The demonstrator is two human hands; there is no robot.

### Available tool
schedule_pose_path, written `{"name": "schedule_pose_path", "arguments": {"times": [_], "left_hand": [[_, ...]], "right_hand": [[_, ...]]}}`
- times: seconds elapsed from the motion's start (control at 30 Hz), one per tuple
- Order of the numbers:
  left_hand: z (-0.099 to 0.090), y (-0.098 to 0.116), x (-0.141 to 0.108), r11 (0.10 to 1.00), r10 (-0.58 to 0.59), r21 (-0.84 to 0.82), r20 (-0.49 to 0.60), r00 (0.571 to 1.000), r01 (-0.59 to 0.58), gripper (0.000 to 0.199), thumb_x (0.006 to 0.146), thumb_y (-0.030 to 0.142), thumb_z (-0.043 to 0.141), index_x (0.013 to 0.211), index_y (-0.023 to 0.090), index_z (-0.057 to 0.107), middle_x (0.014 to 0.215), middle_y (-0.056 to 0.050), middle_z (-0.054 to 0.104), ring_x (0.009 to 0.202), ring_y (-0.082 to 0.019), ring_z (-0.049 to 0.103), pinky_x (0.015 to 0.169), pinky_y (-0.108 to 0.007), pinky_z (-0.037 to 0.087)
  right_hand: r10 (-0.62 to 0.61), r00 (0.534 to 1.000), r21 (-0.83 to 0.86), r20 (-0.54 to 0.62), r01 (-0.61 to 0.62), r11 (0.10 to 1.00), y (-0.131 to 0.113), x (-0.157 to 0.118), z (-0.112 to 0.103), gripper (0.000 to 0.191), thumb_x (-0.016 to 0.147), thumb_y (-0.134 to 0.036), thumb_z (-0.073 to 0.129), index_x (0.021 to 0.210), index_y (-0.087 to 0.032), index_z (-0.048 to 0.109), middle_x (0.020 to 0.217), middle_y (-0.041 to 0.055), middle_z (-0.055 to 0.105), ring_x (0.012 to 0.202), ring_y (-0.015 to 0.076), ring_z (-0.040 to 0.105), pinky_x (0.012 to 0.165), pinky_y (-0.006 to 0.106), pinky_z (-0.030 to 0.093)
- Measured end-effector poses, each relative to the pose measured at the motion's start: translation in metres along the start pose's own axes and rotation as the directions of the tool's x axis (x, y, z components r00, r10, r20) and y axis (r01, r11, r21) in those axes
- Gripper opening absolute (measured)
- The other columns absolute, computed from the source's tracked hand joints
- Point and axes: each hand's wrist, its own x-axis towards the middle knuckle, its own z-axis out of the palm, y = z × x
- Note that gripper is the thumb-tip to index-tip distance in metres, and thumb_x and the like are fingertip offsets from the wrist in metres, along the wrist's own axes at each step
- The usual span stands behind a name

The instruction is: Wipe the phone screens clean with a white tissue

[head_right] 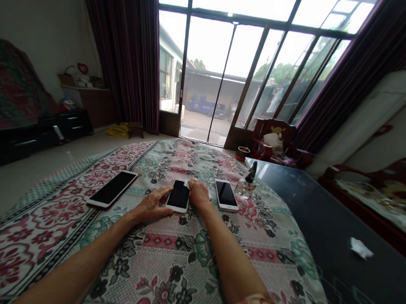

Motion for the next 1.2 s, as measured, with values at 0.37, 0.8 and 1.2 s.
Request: {"name": "schedule_pose_path", "arguments": {"times": [0.37,0.8,1.2], "left_hand": [[-0.003,0.001,0.0,1.0,0.006,-0.01,0.029,1.0,-0.006,0.073,0.067,0.036,0.073,0.134,0.017,0.05,0.143,-0.015,0.051,0.132,-0.032,0.047,0.113,-0.046,0.034],[0.004,-0.002,-0.001,0.999,-0.024,0.049,0.017,1.0,0.023,0.074,0.067,0.036,0.071,0.135,0.014,0.049,0.145,-0.016,0.049,0.134,-0.031,0.046,0.113,-0.044,0.035],[0.003,-0.002,0.0,0.999,-0.034,0.031,0.013,0.999,0.034,0.075,0.065,0.035,0.073,0.134,0.017,0.05,0.145,-0.014,0.05,0.134,-0.031,0.046,0.113,-0.045,0.035]], "right_hand": [[-0.035,0.999,0.013,-0.024,0.036,0.999,-0.01,-0.031,-0.003,0.038,0.088,-0.008,0.043,0.119,-0.019,0.061,0.122,0.0089,0.064,0.112,0.0209,0.054,0.096,0.03,0.036],[-0.159,0.987,0.077,-0.007,0.159,0.984,-0.03,-0.104,-0.012,0.046,0.087,-0.009,0.043,0.131,-0.018,0.056,0.138,0.0073,0.056,0.127,0.0214,0.046,0.107,0.033,0.034],[-0.132,0.991,0.065,-0.032,0.134,0.989,-0.022,-0.08,-0.009,0.044,0.089,-0.008,0.041,0.128,-0.018,0.059,0.136,0.009,0.057,0.124,0.0209,0.05,0.105,0.032,0.036]]}}
